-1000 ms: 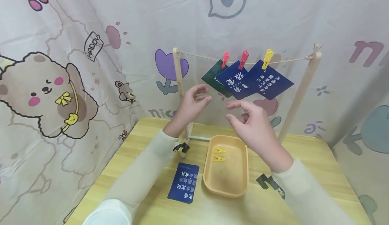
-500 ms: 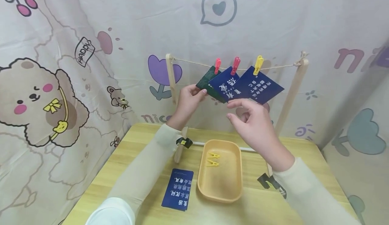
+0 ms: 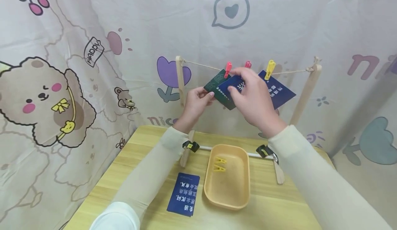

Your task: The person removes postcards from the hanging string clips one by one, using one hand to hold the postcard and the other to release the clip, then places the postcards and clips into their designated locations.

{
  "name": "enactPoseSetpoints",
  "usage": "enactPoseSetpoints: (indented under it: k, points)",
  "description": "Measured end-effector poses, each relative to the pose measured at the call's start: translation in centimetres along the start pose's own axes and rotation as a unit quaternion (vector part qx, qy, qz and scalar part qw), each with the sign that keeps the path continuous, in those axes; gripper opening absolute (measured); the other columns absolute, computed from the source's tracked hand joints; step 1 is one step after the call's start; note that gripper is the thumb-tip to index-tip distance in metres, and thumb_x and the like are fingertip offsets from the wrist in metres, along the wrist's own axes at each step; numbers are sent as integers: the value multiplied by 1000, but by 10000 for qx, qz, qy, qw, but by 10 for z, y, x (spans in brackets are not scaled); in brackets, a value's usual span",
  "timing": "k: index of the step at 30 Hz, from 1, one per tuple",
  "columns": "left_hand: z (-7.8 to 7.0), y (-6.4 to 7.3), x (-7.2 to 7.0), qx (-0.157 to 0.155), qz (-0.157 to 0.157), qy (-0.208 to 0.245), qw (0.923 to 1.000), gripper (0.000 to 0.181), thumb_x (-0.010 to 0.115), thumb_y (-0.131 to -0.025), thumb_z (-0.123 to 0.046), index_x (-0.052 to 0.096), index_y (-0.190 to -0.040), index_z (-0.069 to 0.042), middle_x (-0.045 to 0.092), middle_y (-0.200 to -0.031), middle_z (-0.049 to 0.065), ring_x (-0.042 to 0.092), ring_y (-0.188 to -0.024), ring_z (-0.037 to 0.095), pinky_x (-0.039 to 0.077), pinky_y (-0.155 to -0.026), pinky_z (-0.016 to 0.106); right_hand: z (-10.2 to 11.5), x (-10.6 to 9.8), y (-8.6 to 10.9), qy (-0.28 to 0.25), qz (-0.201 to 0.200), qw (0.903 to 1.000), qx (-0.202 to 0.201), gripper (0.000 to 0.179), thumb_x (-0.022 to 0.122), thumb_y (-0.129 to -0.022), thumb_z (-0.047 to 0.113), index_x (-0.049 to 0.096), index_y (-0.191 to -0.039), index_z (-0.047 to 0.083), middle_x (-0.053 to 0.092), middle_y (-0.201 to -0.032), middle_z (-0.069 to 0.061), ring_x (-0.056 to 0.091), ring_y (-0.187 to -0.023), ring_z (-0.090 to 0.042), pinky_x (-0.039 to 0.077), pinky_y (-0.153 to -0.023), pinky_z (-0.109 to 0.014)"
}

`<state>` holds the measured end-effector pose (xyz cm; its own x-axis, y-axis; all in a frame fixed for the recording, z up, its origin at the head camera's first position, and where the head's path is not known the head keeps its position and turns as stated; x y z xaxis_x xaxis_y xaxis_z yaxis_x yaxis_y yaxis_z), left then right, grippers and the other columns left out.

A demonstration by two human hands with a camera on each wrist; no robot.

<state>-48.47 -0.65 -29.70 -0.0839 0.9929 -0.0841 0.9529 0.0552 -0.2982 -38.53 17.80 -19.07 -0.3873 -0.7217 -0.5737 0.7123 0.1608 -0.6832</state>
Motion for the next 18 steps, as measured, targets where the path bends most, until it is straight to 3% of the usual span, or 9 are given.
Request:
enactPoseSetpoints:
  k: [2, 5, 7, 11, 16, 18]
  points:
    - [1, 0, 1, 20, 31, 42, 10000, 17, 75, -104, -10, 78, -116, 2, 81, -111, 17, 80, -107, 37, 68, -84, 32, -1, 1, -12, 103, -9, 9999, 44, 48, 71, -105, 17, 63, -151, 16, 66, -122, -9, 51, -59, -19, 41, -55, -24]
    - [2, -1, 2, 45, 100, 62, 9999, 17, 75, -104, -9, 78, -116, 2, 81, -111, 18, 80, -105, 36, 68, -83, 33, -5, 6, -29, 230, 155, 9995, 170, 52, 61, -110, 23, 53, -161, 16, 65, -131, -13, 50, -57, -22, 42, -61, -30]
    - [3, -1, 3, 14, 145, 65, 9999, 17, 75, -104, -9, 78, -117, 2, 81, -111, 17, 81, -104, 35, 68, -83, 32, -8, 12, -38, 265, 440, 9982, 314, 55, 54, -114, 26, 44, -166, 15, 61, -148, -16, 57, -56, -24, 48, -67, -34]
    - [4, -1, 2, -47, 127, 14, 9999, 16, 75, -104, -11, 78, -116, 0, 81, -109, 15, 81, -101, 30, 68, -83, 31, -15, 28, -50, 111, 1091, 9912, 745, 61, 43, -118, 30, 26, -173, 13, 60, -154, -21, 74, -67, -32, 57, -80, -41]
    - [1, -3, 0, 9, 148, 56, 9999, 15, 75, -104, -9, 77, -114, 1, 82, -108, 17, 82, -98, 31, 68, -81, 31, -26, 40, -57, -255, 1468, 9796, 1345, 61, 39, -119, 28, 21, -174, 13, 57, -156, -19, 74, -73, -35, 58, -65, -30]
    - [1, -3, -1, 17, 171, 81, 9998, 15, 75, -104, -9, 77, -114, 2, 82, -109, 17, 82, -99, 33, 68, -80, 31, -31, 43, -59, -411, 1496, 9760, 1526, 58, 38, -119, 28, 25, -173, 12, 62, -147, -21, 73, -71, -33, 57, -64, -26]
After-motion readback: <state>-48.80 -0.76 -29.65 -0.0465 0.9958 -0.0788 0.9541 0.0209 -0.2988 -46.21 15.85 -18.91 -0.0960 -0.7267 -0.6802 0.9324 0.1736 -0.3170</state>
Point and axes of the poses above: each hand's wrist, its own y-axis away from the middle knuckle, its own x-axis out of the palm, z = x × y, the point moved 8 cm from there along -y, towards the middle knuckle
